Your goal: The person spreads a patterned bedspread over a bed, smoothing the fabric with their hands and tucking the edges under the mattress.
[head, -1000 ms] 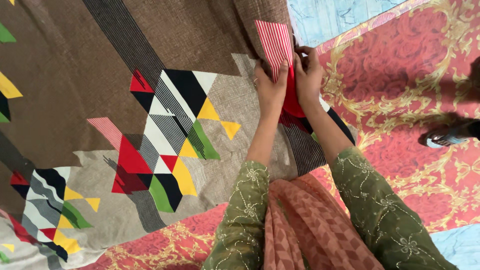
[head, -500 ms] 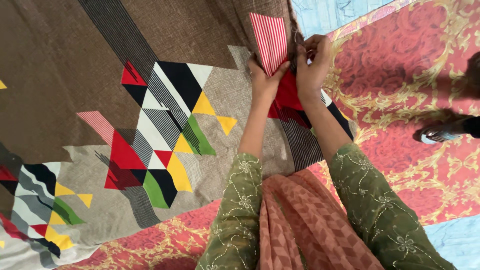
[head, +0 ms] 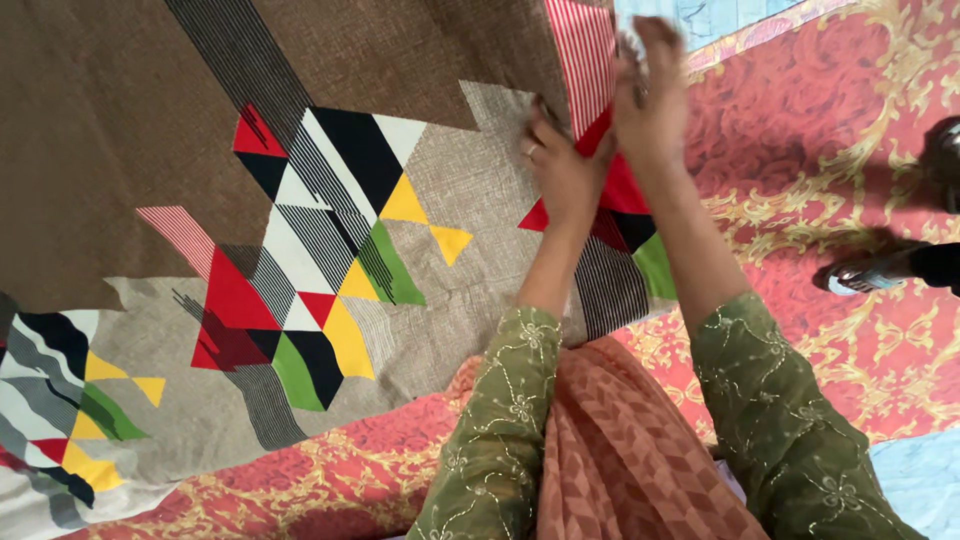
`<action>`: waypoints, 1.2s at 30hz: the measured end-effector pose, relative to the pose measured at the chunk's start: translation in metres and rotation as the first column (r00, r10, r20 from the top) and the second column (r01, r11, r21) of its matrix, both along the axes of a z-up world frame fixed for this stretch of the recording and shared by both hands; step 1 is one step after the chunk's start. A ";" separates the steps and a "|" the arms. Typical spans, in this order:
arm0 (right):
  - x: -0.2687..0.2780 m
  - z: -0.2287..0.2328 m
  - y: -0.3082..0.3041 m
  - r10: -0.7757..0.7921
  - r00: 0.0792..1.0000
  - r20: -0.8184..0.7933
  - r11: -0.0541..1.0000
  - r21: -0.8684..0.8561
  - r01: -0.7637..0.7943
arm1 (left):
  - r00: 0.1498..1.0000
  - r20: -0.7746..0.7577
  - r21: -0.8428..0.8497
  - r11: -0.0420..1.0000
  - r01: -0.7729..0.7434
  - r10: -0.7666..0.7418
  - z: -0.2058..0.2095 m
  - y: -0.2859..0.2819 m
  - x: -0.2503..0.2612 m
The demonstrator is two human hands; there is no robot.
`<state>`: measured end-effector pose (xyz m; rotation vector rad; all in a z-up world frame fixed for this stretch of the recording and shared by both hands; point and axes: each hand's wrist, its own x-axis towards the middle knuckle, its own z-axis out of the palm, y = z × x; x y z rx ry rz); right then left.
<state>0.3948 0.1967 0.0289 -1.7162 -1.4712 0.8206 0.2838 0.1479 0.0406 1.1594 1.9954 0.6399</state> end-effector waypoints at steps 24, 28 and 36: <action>-0.018 -0.010 0.036 -0.386 0.596 -0.704 0.730 -0.629 -0.269 | 0.928 -0.077 0.108 0.922 0.371 -0.364 0.039 -0.046 -0.022; 0.002 0.022 0.019 -0.114 0.878 -0.464 0.693 -0.671 -0.264 | 0.922 -0.071 -0.057 0.924 0.378 -0.381 0.020 -0.049 -0.043; 0.040 0.057 -0.069 0.344 0.915 -0.209 0.765 -0.503 -0.402 | 0.842 0.017 -0.355 0.784 0.509 -0.539 0.005 -0.009 -0.063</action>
